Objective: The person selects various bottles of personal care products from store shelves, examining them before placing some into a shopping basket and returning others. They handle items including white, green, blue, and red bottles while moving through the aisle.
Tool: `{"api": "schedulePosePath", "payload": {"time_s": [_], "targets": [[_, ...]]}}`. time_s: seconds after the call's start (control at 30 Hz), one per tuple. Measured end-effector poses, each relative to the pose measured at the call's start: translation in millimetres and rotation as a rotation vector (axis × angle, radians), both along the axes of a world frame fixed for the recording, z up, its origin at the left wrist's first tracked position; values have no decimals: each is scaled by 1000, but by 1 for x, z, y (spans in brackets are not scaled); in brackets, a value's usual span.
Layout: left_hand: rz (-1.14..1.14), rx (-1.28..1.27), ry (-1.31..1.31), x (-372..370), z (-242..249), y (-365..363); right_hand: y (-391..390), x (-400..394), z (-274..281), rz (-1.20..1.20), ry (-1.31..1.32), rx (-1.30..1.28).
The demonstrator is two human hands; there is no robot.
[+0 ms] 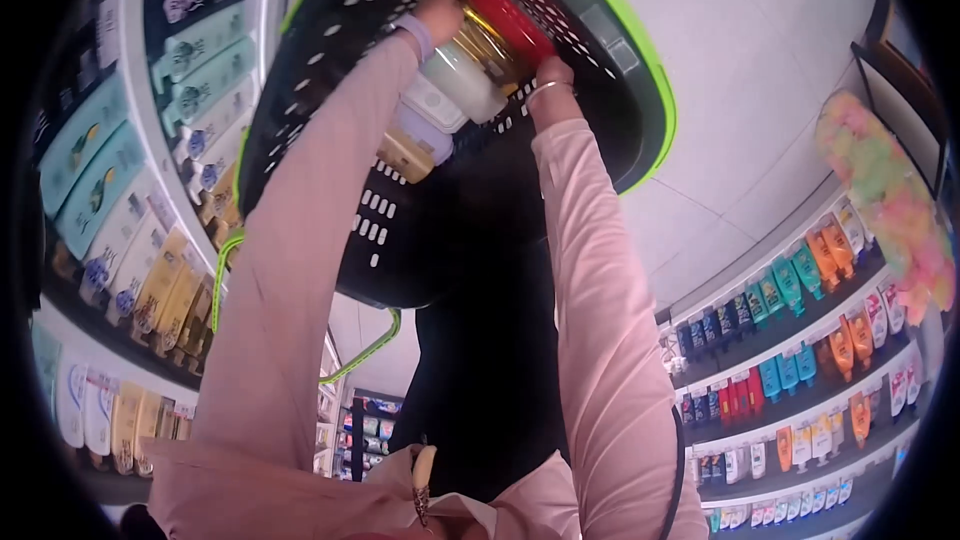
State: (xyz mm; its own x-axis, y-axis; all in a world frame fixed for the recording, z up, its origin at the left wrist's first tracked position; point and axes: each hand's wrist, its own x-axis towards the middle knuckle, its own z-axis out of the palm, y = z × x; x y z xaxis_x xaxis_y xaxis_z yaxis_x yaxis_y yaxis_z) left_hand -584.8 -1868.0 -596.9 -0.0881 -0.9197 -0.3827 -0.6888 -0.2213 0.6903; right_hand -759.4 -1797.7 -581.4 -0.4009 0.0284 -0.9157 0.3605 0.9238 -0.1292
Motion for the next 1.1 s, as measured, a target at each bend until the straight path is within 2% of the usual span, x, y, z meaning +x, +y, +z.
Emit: {"api": "schedulePosePath", "payload": {"time_s": [0.03, 0.1, 0.13, 0.2, 0.23, 0.33, 0.43, 0.53, 0.6, 0.63, 0.67, 0.73, 0.8, 0.9, 0.93, 1.03, 1.07, 1.1], "targets": [[-1, 11, 6, -1, -16, -3, 0, -2, -5, -1, 6, 11], [-92, 5, -65, 6, -35, -4, -2, 5, -10, -196, 13, -49], [-94, 12, -61, 9, -39, -3, -2, 9, -12, -198, 17, -42], [-115, 105, 56, 12, -29, -4, -3, 15, -10, -306, -101, -272], [-94, 110, 59, 9, -14, -4, -9, 20, -2, -328, -24, -211], [-35, -20, -18, 6, -32, 1, -8, 24, -2, -368, -26, -260], [30, 11, -34, 4, -49, 4, -2, 25, -6, -428, 30, -265], [74, 55, -24, 1, -50, 6, -7, 33, 20, -523, 173, -235], [79, -68, -140, -5, -20, 18, -5, 39, 45, -473, 241, -144], [167, 77, 48, -3, -8, 19, 4, 39, 46, -420, 242, -154], [168, 72, 46, -2, 5, 22, 7, 47, 64, -428, 249, -126], [372, -33, 268, -2, 37, 27, 31, 52, 76, -384, 221, -244], [433, -64, 312, 1, 84, 28, 41, 64, 117, -420, 167, -370], [435, -378, 128, 9, 165, 29, 44, 80, 186, -466, 26, -464], [456, -347, 242, 14, 189, 31, 46, 85, 209, -465, -1, -510], [440, -427, 299, 26, 257, 39, 53, 90, 284, -437, -6, -656], [500, -448, 471, 26, 286, 39, 53, 92, 312, -405, -24, -690], [513, -462, 444, 30, 314, 40, 53, 94, 338, -395, -51, -708]]}}
